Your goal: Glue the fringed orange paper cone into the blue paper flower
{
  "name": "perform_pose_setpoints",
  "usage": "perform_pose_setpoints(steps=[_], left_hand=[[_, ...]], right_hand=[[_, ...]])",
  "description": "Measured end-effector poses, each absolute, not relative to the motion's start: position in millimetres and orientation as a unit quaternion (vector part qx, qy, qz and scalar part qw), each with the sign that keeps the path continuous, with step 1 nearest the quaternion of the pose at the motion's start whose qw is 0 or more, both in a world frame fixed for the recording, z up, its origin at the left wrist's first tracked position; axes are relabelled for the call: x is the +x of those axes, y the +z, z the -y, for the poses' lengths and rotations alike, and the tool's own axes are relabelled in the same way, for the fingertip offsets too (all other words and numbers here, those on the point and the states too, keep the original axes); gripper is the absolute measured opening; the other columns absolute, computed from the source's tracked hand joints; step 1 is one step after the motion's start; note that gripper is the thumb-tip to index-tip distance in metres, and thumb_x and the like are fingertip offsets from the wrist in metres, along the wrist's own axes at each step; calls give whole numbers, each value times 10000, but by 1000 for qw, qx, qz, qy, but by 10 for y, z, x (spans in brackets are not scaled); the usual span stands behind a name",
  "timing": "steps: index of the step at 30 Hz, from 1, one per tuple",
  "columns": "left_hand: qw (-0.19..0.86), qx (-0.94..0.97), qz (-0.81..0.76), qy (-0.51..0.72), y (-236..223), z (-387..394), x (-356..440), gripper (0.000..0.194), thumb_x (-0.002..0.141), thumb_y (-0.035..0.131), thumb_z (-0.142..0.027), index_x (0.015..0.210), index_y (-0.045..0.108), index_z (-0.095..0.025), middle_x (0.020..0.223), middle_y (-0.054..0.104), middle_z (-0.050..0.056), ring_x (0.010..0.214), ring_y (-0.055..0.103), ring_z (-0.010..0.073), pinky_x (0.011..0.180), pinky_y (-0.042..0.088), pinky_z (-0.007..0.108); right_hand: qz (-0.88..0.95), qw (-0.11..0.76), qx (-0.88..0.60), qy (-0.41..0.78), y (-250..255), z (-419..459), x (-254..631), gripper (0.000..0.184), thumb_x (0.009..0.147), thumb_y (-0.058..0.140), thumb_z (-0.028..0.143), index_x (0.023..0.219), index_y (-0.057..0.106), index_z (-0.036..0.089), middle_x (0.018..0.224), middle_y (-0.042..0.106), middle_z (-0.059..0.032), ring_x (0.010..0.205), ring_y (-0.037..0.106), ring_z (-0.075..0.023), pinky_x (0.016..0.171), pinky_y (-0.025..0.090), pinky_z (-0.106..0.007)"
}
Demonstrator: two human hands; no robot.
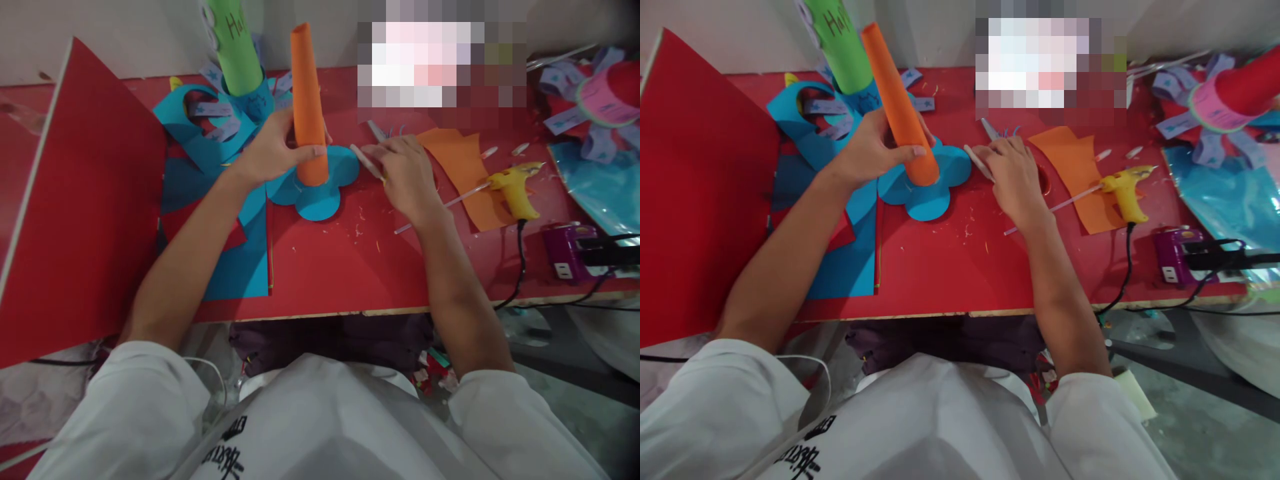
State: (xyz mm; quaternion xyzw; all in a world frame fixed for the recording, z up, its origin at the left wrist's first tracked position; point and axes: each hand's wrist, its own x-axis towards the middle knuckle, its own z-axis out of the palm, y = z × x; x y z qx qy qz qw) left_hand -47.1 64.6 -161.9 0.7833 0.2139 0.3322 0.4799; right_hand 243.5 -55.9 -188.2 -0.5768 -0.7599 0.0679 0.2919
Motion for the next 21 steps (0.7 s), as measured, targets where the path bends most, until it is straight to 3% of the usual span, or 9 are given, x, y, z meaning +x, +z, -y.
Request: perform_pose_setpoints(steps=[3, 6, 8, 9, 11, 14, 17, 19, 21], left_hand=[[462, 780, -233, 352, -1769, -660, -388, 642, 706, 1055, -660, 1130, 725, -309, 1130, 800, 28, 1002, 747, 258, 950, 677, 561], [429, 781, -212, 401, -1878, -598, -399, 681, 777, 991, -695, 1303, 720, -358, 1321, 751, 50, 1229, 730, 331, 1050, 638, 603], [396, 760, -213, 470, -1889, -500, -485, 574, 863, 895, -762, 1282, 725, -409, 1269, 753, 26, 1255, 708, 316, 1049, 626, 577], [367, 739, -225, 519, -1875, -430, -542, 475, 924, 819, -791, 1208, 733, -420, 1160, 761, 12, 1157, 716, 283, 987, 626, 548], [293, 684, -306, 593, -1824, -249, -648, 360, 1052, 703, -745, 1057, 729, -386, 964, 724, 2, 896, 666, 212, 794, 562, 484], [260, 690, -340, 584, -1759, 85, -685, 424, 1149, 591, -633, 858, 661, -332, 741, 574, 6, 641, 528, 197, 657, 419, 455], [293, 752, -282, 519, -1800, 394, -536, 373, 1063, 700, -702, 1036, 688, -330, 800, 638, -2, 612, 558, 177, 575, 363, 390], [342, 771, -266, 466, -1874, 544, -395, 523, 945, 830, -753, 1222, 663, -342, 764, 626, -36, 568, 553, 161, 563, 380, 355], [378, 765, -267, 448, -1945, 642, -283, 636, 875, 881, -781, 1255, 629, -338, 802, 636, -34, 605, 595, 167, 567, 404, 335]], right_hand=[[754, 292, -586, 47, -1848, 549, 2463, 394, 1152, 473, 320, 1423, 758, 306, 1286, 779, -125, 1271, 595, -351, 1168, 458, -590], [729, 323, -602, 45, -1770, 554, 2425, 435, 1133, 415, 272, 1405, 754, 281, 1280, 780, -126, 1262, 633, -364, 1158, 478, -621], [705, 363, -607, 56, -1698, 588, 2346, 380, 1140, 426, 338, 1291, 773, 307, 1213, 785, -116, 1199, 673, -366, 1118, 508, -617], [691, 385, -608, 69, -1662, 615, 2290, 330, 1146, 464, 423, 1153, 781, 334, 1136, 786, -104, 1141, 691, -359, 1085, 528, -592], [658, 419, -617, 105, -1611, 686, 2151, 495, 1146, 468, 619, 791, 678, 346, 861, 728, -83, 879, 685, -317, 920, 563, -530], [647, 450, -594, 163, -1617, 793, 1906, 718, 1109, 413, 809, 619, 532, 297, 588, 543, -30, 667, 605, -238, 770, 554, -446], [668, 440, -565, 202, -1707, 853, 1693, 771, 1043, 469, 896, 596, 507, 270, 516, 417, 2, 611, 531, -195, 647, 488, -374], [686, 425, -550, 216, -1771, 864, 1598, 805, 1024, 463, 921, 571, 455, 256, 506, 369, 12, 562, 453, -166, 590, 411, -356], [700, 411, -542, 218, -1814, 865, 1543, 815, 1031, 416, 920, 569, 420, 249, 516, 350, 13, 548, 396, -152, 575, 331, -354]])
